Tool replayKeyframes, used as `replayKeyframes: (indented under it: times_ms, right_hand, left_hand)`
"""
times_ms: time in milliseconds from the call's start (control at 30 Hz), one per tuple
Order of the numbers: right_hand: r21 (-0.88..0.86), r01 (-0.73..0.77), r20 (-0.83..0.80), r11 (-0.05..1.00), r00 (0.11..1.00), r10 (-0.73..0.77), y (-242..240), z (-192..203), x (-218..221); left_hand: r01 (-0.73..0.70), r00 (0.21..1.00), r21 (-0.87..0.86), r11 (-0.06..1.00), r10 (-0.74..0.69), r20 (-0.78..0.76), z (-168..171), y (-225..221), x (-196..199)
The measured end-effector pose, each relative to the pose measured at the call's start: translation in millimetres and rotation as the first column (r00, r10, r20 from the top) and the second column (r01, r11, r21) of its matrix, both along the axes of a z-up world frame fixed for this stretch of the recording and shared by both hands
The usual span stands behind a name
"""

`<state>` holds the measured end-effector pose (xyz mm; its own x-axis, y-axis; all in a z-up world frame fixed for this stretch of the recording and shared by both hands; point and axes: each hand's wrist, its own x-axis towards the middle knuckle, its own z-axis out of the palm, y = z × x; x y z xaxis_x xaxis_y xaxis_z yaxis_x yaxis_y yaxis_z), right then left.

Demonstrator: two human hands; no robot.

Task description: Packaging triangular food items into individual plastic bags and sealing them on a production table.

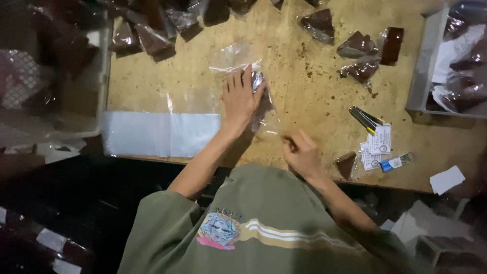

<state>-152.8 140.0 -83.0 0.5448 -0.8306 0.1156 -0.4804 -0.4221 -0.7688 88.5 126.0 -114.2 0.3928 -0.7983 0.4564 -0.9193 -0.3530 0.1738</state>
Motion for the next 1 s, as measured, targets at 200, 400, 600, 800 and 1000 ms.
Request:
replayKeyframes:
  times_ms: [200,400,600,800,1000]
  right_hand:
    - [-0.215,-0.005,0.081,0.977,0.996,0.023,-120,67,40]
    - [-0.129,0.034,-0.202,0.991,0.978,-0.06,-256,43,86]
    - [0.024,0.007,-0.385,1.0,0.923,0.002,-275,32,95]
    - [0.306,0.035,0.048,0.951,0.997,-0.052,-212,60,87]
    - [0.068,-0.112,0.388,0.991,0.918,0.077,-137,71,93]
  left_hand:
    - [0.153,0.868,0.474,0.867,0.111,-0.483,91,-21,26]
    - [-0.133,0.864,-0.005,0.991,0.113,-0.49,10,-129,164]
    - [-0.085,0.916,0.102,0.991,0.118,-0.383,-23,-139,191]
    - [-0.119,0.228,-0.229,0.966,-0.198,-0.953,54,-86,82]
    - [-0.007,-0.047,-0.115,0.993,-0.116,-0.992,119,-48,-9]
